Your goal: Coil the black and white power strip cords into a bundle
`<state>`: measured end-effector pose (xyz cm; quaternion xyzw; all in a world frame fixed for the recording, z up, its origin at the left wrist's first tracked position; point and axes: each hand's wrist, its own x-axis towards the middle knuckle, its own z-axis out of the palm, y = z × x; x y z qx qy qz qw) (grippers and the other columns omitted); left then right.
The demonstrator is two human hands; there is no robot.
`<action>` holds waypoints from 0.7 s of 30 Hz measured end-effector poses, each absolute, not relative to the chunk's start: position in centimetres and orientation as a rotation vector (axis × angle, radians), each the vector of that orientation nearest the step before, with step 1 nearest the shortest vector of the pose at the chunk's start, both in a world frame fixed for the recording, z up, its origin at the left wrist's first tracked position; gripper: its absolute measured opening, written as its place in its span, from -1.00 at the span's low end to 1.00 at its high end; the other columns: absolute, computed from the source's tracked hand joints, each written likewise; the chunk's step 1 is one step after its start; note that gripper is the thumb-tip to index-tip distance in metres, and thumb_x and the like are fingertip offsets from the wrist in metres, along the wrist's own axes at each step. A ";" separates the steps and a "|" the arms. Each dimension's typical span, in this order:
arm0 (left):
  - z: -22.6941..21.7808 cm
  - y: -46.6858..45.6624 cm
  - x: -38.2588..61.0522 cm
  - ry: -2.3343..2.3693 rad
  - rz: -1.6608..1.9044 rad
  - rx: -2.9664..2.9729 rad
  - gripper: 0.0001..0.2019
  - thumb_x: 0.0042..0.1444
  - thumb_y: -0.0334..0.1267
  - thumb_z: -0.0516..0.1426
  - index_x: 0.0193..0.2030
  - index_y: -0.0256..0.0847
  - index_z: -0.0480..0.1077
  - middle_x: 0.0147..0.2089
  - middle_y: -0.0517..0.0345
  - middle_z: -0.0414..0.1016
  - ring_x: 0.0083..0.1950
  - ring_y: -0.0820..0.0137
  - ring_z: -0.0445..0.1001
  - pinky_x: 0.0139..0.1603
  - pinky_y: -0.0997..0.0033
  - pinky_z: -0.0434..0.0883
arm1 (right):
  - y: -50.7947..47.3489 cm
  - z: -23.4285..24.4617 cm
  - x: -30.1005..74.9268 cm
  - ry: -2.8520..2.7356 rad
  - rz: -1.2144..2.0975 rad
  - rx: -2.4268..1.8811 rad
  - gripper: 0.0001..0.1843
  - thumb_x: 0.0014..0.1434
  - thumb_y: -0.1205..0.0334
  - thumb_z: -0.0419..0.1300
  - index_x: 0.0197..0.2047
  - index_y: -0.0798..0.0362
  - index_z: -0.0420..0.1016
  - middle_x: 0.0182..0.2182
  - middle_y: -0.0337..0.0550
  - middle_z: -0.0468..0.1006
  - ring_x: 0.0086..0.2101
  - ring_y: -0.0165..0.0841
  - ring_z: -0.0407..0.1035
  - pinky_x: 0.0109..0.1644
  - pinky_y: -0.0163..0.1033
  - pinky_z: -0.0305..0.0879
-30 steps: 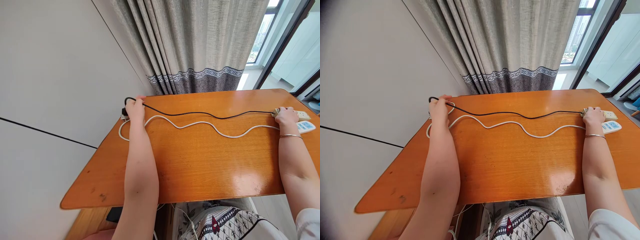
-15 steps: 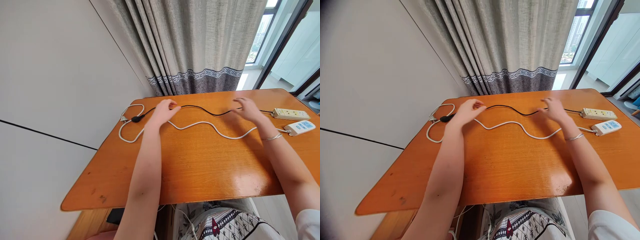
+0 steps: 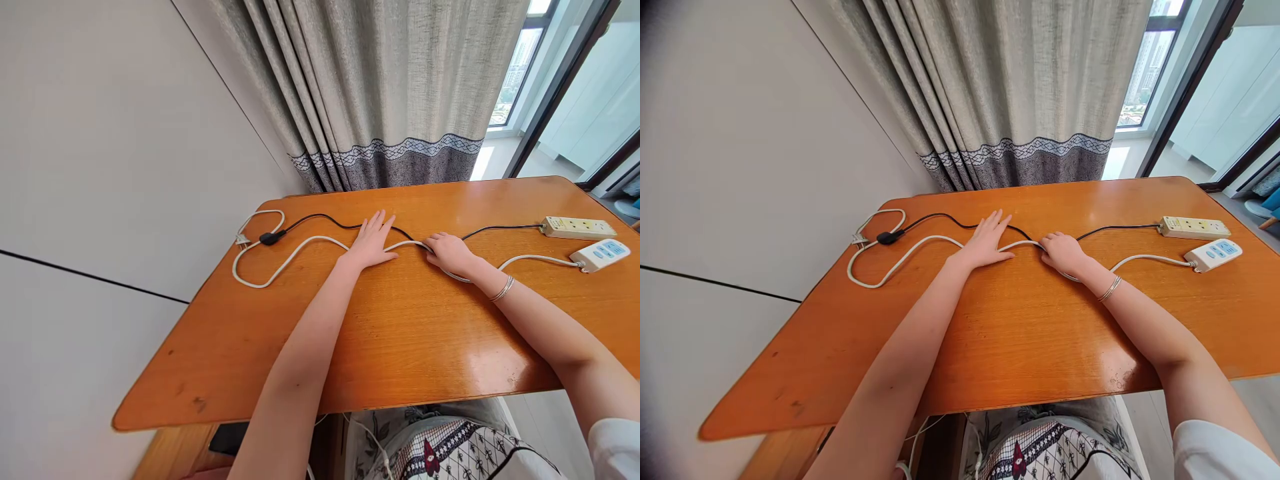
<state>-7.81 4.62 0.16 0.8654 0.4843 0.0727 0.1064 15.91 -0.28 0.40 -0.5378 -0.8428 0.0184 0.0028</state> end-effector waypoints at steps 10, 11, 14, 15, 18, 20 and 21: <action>0.6 4.8 -8.0 1.384 0.270 2.540 -0.52 0.22 -0.12 0.17 0.23 -0.28 0.43 0.07 -0.14 0.52 0.13 0.10 0.50 0.24 0.09 0.39 | -1.0 3.3 16.1 -2.393 0.264 -1.567 -0.79 0.26 0.31 0.04 -0.12 0.09 0.46 -0.14 0.03 0.58 -0.22 -0.22 0.44 -0.14 -0.21 0.24; 0.5 4.8 -8.0 1.395 0.338 2.545 -0.50 0.20 -0.14 0.19 0.26 -0.27 0.40 0.12 -0.15 0.47 0.16 0.11 0.48 0.24 0.11 0.39 | -1.2 3.6 16.2 -2.359 0.298 -1.514 -0.80 0.26 0.30 0.03 -0.13 0.08 0.46 -0.16 0.02 0.57 -0.24 -0.23 0.43 -0.14 -0.22 0.24; 0.7 4.8 -7.9 1.383 0.522 2.616 -0.56 0.18 -0.17 0.21 0.19 -0.22 0.45 0.29 -0.16 0.33 0.29 0.09 0.34 0.33 0.11 0.30 | -1.8 4.8 16.4 -2.248 0.381 -1.335 -0.82 0.26 0.26 0.02 -0.20 0.07 0.44 -0.26 -0.04 0.53 -0.29 -0.27 0.37 -0.16 -0.21 0.24; 0.8 4.8 -8.0 1.367 0.544 2.646 -0.65 0.19 -0.18 0.20 0.09 -0.21 0.51 0.28 -0.14 0.36 0.30 0.07 0.32 0.34 0.10 0.28 | -2.1 5.3 16.4 -2.200 0.403 -1.279 -0.82 0.26 0.24 0.02 -0.22 0.06 0.44 -0.29 -0.07 0.51 -0.30 -0.28 0.36 -0.17 -0.21 0.24; 1.5 5.2 -8.7 1.386 0.494 2.647 -0.83 0.22 -0.21 0.14 -0.24 -0.18 0.56 -0.02 -0.06 0.58 0.12 0.09 0.42 0.23 0.09 0.31 | -2.7 6.6 16.9 -2.033 0.453 -1.166 -0.82 0.26 0.19 0.03 -0.22 0.04 0.43 -0.36 -0.15 0.47 -0.34 -0.32 0.32 -0.23 -0.23 0.22; 2.2 5.4 -9.4 1.442 0.437 2.546 -0.82 0.21 -0.23 0.12 -0.33 -0.15 0.54 -0.24 0.02 0.61 -0.11 0.17 0.49 0.03 0.18 0.38 | -2.8 7.3 17.4 -1.964 0.484 -1.165 -0.82 0.24 0.19 0.03 -0.21 0.04 0.43 -0.39 -0.19 0.46 -0.38 -0.34 0.30 -0.27 -0.24 0.20; 2.5 5.5 -9.7 1.469 0.428 2.496 -0.83 0.21 -0.24 0.12 -0.34 -0.14 0.53 -0.30 0.05 0.60 -0.20 0.20 0.49 -0.07 0.23 0.38 | -2.9 7.5 17.6 -1.959 0.493 -1.189 -0.81 0.22 0.20 0.02 -0.20 0.04 0.43 -0.42 -0.20 0.44 -0.40 -0.35 0.28 -0.30 -0.25 0.19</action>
